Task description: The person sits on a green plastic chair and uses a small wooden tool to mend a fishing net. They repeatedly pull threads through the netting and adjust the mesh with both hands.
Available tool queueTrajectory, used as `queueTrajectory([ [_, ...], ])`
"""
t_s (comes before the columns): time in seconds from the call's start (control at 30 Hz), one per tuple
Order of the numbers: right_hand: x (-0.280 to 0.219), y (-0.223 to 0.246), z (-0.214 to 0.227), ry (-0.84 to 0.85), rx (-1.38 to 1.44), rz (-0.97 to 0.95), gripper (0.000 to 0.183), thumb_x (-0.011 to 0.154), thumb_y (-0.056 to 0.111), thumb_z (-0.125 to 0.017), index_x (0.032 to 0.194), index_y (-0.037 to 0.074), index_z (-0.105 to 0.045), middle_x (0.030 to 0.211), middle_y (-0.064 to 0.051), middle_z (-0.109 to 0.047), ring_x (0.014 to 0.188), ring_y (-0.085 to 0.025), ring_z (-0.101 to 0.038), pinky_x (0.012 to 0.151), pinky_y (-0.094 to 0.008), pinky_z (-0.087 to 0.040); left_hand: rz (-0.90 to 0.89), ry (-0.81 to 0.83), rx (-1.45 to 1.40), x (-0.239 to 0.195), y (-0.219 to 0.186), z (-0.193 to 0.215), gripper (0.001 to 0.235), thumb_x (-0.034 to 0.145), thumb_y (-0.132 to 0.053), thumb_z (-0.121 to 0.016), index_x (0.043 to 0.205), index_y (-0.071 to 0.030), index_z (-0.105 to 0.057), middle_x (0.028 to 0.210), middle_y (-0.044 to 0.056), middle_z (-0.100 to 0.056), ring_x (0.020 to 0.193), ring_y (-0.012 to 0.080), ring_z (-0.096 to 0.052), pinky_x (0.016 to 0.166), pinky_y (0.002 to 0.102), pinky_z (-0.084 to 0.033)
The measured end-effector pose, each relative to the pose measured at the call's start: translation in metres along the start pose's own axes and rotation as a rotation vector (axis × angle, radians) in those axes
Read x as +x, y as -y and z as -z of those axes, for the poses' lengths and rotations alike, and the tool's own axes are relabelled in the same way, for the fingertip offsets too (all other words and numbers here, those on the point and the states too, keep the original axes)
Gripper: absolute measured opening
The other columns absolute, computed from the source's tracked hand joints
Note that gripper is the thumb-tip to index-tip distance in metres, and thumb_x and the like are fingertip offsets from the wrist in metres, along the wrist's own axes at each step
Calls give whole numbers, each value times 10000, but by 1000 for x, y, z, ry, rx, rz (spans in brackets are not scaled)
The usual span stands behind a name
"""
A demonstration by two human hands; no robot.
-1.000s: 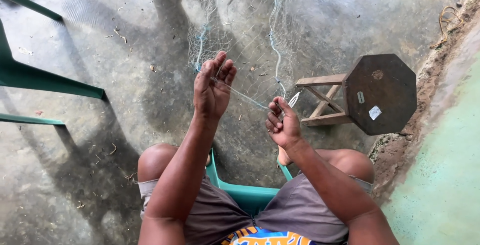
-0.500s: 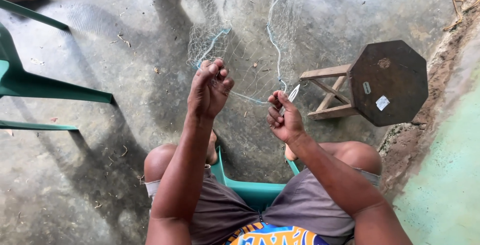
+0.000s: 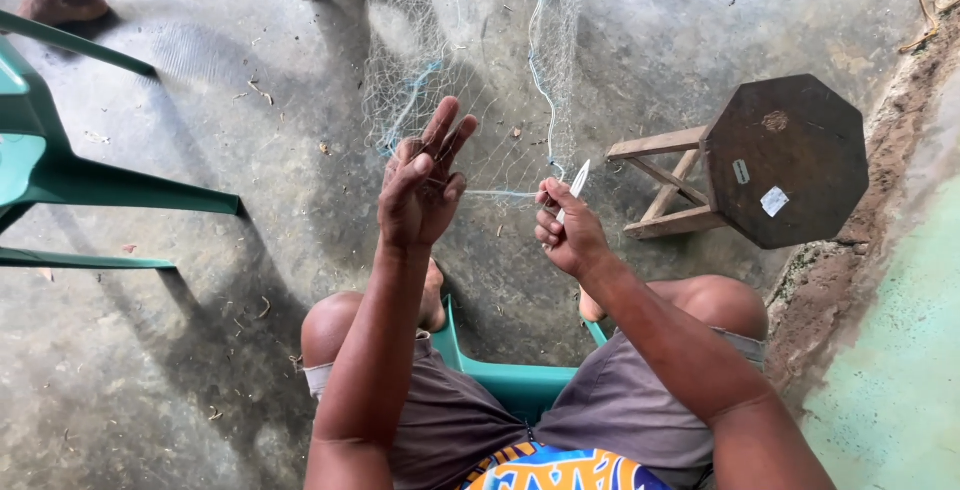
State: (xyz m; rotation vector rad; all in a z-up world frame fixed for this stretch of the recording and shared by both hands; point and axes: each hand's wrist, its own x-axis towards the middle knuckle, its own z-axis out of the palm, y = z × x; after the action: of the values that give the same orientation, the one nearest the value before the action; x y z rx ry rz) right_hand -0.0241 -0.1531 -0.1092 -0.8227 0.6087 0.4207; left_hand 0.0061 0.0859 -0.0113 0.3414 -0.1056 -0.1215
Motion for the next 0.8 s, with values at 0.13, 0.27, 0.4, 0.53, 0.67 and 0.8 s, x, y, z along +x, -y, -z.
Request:
queueTrajectory([
  [0.13,4,1,-9,25,25,1,137,1039,277,-643,1003,149,-676,825,1,-697,417,-46,-350,371,-181,-253,13,112,-51,-1,-8,-5,288,976,-108,-642,770,-211,-467,1625,168,-437,1475,387,-469,626,211,-489],
  [0.27,6,4,-23,-80,-114,104,175,1031,311,-650,1041,142,-603,847,-14,-643,451,-66,-413,376,-203,-289,13,180,-83,-1,-9,-1,259,977,-110,-637,785,-195,-487,1660,156,-381,1502,430,-415,681,283,-557],
  [0.4,-2,15,-42,-91,-342,487,478,1096,466,-478,1291,29,-499,1003,-107,-568,557,-88,-519,395,-196,-359,-30,195,-58,1,-12,4,235,1005,-98,-607,814,-167,-488,1691,116,-327,1531,448,-355,800,392,-634],
  [0.53,-29,32,-71,100,-499,691,355,1118,291,-477,1271,8,-628,955,-114,-595,628,-105,-530,489,-212,-421,-41,204,-55,0,-17,8,232,1010,-108,-605,819,-163,-486,1685,109,-337,1530,437,-359,823,418,-644],
  [0.67,-48,36,-99,222,-597,799,285,1034,165,-654,1265,0,-631,982,-136,-662,692,-140,-608,571,-249,-510,-39,221,-73,1,-16,7,239,1013,-116,-597,813,-151,-470,1681,121,-343,1535,450,-345,831,435,-643],
  [0.8,-56,37,-118,308,-647,767,255,1004,167,-699,1201,10,-652,905,-100,-653,644,-124,-608,545,-254,-512,-21,225,-87,2,-10,11,230,1003,-116,-595,812,-156,-473,1671,137,-353,1542,455,-322,834,436,-643],
])
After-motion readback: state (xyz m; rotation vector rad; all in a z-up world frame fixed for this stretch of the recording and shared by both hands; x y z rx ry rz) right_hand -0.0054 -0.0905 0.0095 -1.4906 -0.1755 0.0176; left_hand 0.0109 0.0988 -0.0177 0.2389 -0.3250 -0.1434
